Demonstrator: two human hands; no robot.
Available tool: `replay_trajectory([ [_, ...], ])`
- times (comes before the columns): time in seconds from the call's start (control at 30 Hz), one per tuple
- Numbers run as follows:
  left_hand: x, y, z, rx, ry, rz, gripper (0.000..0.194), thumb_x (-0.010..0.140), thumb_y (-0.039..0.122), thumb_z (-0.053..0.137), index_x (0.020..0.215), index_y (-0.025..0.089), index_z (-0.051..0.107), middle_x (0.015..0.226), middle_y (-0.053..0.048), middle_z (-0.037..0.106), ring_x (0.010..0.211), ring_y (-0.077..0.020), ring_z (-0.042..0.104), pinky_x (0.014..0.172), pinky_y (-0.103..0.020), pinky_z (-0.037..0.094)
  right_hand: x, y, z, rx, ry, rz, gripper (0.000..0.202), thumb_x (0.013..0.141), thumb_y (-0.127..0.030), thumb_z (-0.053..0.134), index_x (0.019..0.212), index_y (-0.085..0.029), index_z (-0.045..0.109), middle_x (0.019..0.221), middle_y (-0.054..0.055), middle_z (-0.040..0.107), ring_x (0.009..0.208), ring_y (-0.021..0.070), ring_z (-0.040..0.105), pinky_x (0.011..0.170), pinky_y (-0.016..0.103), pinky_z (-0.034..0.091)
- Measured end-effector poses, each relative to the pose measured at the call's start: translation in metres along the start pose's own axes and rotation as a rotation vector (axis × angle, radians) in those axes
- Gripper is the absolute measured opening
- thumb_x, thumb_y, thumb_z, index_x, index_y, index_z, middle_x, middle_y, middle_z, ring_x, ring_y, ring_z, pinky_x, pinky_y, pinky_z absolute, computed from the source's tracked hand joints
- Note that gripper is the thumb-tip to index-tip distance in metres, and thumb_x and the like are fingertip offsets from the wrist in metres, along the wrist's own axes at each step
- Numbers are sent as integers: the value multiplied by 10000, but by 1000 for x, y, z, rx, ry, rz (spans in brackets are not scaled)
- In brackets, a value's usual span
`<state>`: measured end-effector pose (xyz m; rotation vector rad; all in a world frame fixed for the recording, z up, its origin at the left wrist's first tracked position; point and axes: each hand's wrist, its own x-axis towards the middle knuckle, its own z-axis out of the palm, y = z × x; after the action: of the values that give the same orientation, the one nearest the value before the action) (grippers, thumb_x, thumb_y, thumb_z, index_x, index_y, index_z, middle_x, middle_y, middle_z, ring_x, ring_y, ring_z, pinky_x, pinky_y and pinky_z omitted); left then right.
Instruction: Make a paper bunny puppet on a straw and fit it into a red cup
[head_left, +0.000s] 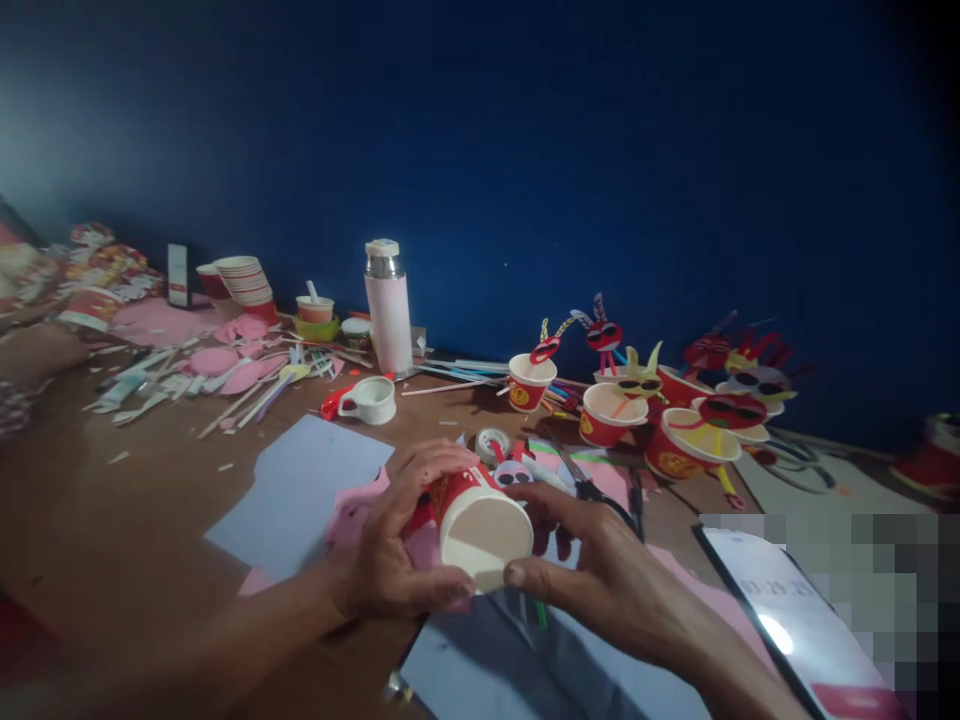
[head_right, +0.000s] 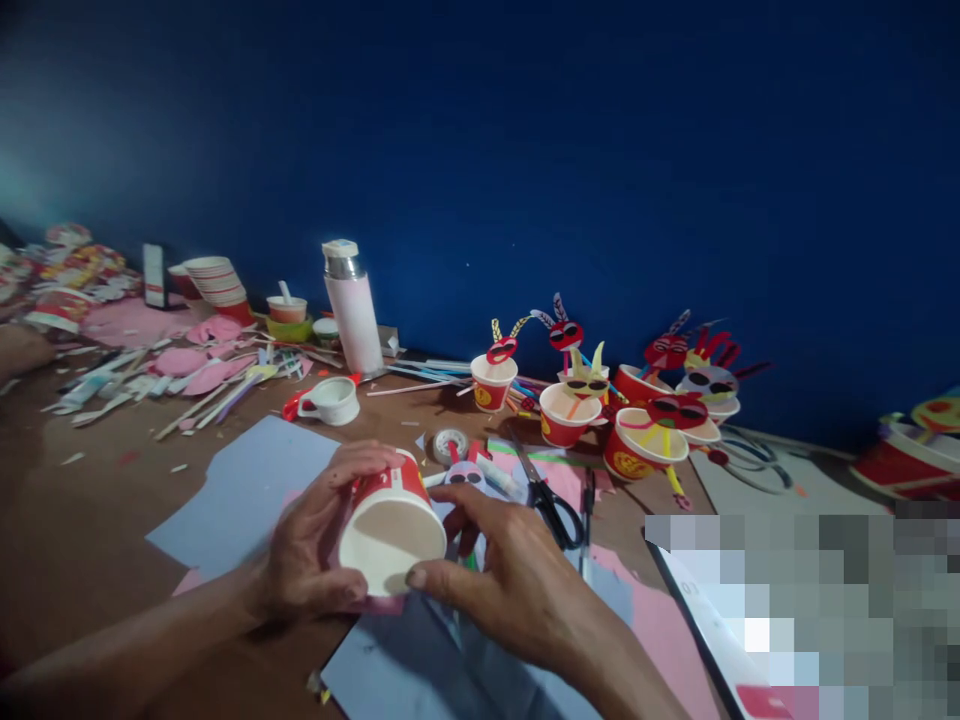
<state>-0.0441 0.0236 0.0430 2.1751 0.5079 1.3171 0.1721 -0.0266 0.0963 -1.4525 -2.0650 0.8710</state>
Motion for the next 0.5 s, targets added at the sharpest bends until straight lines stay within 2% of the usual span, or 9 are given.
replay_trajectory([
  [0.13, -1, -1, 4, -41, -48, 7, 630, 711, 370, 638, 1279, 199, 425, 1239, -128, 500, 1173, -330, 418, 1019, -529, 280, 4, 2, 12, -176, 133, -20, 278, 821, -229, 532, 1079, -228, 635, 635, -25, 651, 554, 131, 572, 529, 224, 356],
  [0.27, -3, 0, 6, -27, -86, -27, 673, 629, 201, 587, 1284, 202, 434, 1252, -113, 492, 1176, -327, 411, 1017, -523, 288, 4, 4, 15, -292, 207, -54, 230, 809, -134, 451, 883, -199, 658, 678, 10, 680, 597, 145, 603, 530, 229, 346],
  [0.37, -3, 2, 7, -75, -132, -156, 709, 601, 171, 555, 1299, 221, 444, 1285, -98, 479, 1227, -339, 362, 1044, -517, 260, 2, 4, 13, -293, 285, -97, 218, 825, -154, 449, 838, -199, 662, 706, 20, 696, 624, 152, 621, 547, 226, 370],
  [0.5, -1, 9, 11, -262, -157, -374, 750, 598, 196, 569, 1334, 226, 427, 1377, -98, 411, 1280, -371, 316, 1053, -512, 267, 2, 5, 10, -253, 440, -150, 221, 864, -211, 475, 932, -214, 685, 822, 35, 729, 723, 165, 652, 647, 230, 423],
])
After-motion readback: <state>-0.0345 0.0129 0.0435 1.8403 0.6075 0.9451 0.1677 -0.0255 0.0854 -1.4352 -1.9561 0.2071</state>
